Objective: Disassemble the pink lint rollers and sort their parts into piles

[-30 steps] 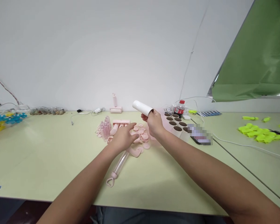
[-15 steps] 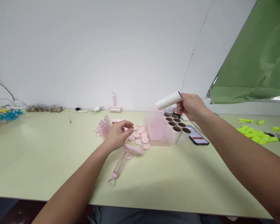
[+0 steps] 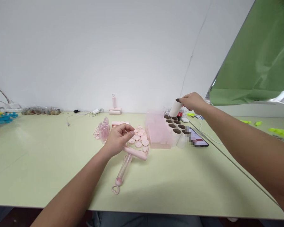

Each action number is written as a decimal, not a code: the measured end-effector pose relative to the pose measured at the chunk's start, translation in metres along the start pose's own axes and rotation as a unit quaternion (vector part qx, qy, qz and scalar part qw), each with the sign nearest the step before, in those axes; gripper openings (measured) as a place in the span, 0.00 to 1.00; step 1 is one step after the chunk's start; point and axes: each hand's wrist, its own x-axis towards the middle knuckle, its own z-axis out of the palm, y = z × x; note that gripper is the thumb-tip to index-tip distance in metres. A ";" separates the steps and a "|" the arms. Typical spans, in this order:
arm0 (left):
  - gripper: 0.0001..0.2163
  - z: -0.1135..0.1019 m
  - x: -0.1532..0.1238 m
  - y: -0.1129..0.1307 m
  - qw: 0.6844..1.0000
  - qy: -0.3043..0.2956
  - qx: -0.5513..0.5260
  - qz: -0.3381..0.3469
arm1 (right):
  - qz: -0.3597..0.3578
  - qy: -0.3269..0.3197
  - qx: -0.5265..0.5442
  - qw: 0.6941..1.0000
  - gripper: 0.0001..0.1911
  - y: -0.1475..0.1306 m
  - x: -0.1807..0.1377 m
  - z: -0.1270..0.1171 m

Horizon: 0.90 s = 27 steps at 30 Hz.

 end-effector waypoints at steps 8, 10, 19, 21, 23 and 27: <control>0.12 0.001 -0.003 -0.001 1.000 0.003 -0.016 -0.003 | -0.036 -0.019 0.007 0.999 0.09 0.021 0.018 0.004; 0.12 0.002 -0.003 -0.002 1.000 0.002 -0.016 -0.005 | -0.031 -0.019 -0.008 0.999 0.09 0.022 0.016 0.003; 0.12 0.001 -0.003 -0.002 1.000 -0.003 -0.013 -0.003 | -0.125 0.057 -0.122 0.983 0.06 0.027 -0.005 0.007; 0.11 0.001 -0.003 -0.001 1.000 -0.002 -0.010 -0.001 | -0.149 0.065 -0.188 0.969 0.08 0.033 -0.018 0.016; 0.11 0.002 -0.003 -0.001 1.000 -0.002 -0.008 0.002 | -0.174 0.058 -0.238 0.954 0.10 0.039 -0.034 0.026; 0.12 0.002 -0.003 -0.001 1.000 -0.006 -0.001 0.003 | -0.216 0.015 -0.296 0.930 0.10 0.051 -0.061 0.042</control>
